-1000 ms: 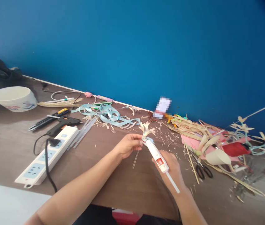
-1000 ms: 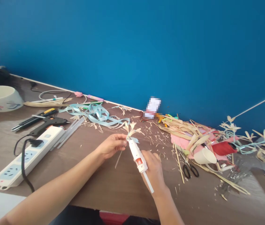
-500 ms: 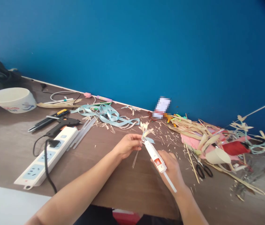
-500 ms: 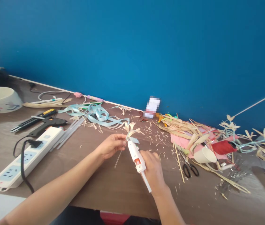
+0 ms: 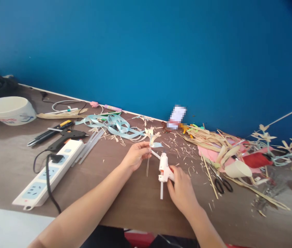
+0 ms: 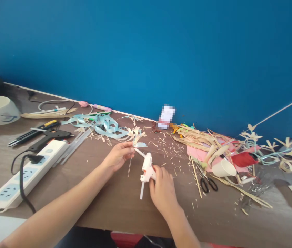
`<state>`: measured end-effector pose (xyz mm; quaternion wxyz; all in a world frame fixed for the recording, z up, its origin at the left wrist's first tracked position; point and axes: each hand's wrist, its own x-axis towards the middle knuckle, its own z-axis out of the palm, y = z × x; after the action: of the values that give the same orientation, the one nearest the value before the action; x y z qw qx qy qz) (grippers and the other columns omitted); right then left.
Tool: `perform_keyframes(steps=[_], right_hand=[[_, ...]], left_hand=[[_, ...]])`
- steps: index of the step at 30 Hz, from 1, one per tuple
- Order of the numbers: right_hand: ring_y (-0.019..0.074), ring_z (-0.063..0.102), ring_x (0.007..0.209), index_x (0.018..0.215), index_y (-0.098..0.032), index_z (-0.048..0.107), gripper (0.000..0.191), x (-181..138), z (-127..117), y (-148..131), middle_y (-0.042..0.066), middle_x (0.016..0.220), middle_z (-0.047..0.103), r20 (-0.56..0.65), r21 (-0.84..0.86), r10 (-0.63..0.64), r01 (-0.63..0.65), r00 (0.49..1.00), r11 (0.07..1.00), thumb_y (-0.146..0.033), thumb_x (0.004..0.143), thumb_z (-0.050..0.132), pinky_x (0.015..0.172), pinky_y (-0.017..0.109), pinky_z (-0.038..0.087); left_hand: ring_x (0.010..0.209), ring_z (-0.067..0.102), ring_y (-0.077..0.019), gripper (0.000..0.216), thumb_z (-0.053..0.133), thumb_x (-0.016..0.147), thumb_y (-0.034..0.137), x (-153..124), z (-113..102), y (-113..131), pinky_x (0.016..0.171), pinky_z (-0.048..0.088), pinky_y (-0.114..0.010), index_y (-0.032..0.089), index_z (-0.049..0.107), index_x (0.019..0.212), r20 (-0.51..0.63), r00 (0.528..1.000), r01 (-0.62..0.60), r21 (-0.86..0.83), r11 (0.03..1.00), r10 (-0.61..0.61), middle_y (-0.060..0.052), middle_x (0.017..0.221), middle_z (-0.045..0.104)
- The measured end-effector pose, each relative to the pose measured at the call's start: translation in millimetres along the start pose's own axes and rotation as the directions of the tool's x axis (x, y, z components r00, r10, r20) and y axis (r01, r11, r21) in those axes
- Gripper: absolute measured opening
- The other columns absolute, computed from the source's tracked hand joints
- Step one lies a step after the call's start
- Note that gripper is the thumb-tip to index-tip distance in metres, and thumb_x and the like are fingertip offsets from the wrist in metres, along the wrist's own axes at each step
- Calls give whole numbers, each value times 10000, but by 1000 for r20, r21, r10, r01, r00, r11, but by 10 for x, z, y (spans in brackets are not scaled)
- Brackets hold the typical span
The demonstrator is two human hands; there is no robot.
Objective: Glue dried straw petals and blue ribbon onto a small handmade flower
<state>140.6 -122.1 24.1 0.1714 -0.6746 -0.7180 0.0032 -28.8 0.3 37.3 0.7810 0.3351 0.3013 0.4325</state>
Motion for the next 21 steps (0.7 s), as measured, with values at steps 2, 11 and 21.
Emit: perform_keyframes(steps=[2,11,21], right_hand=[[239,515,841,1085,-157,470,328,50,77,-49,94,919,551,13,-49,-1,2,1000,999,-124,759,474,719,366,394],[220,528,821,1085,-192,545,346,243,-28,-112,81,901,543,-123,269,103,-67,987,961,-265,747,564,736,376,425],[81,447,453,615,-168,542,256,718,82,-600,-39,518,518,294,954,458,-227,839,-197,-387,615,674,427,206,333]], left_hand=[[543,508,-56,251,716,535,141,-6,0,6,530,432,-184,110,656,776,19,1000,-4,1,1000,4,-1,644,582],[542,509,-61,273,712,547,154,-40,50,-33,527,428,-181,110,660,811,66,998,-2,26,1000,1,-18,667,607],[576,563,-103,252,712,579,183,-88,82,-69,567,443,-219,113,663,815,152,988,-23,14,1000,20,-40,685,635]])
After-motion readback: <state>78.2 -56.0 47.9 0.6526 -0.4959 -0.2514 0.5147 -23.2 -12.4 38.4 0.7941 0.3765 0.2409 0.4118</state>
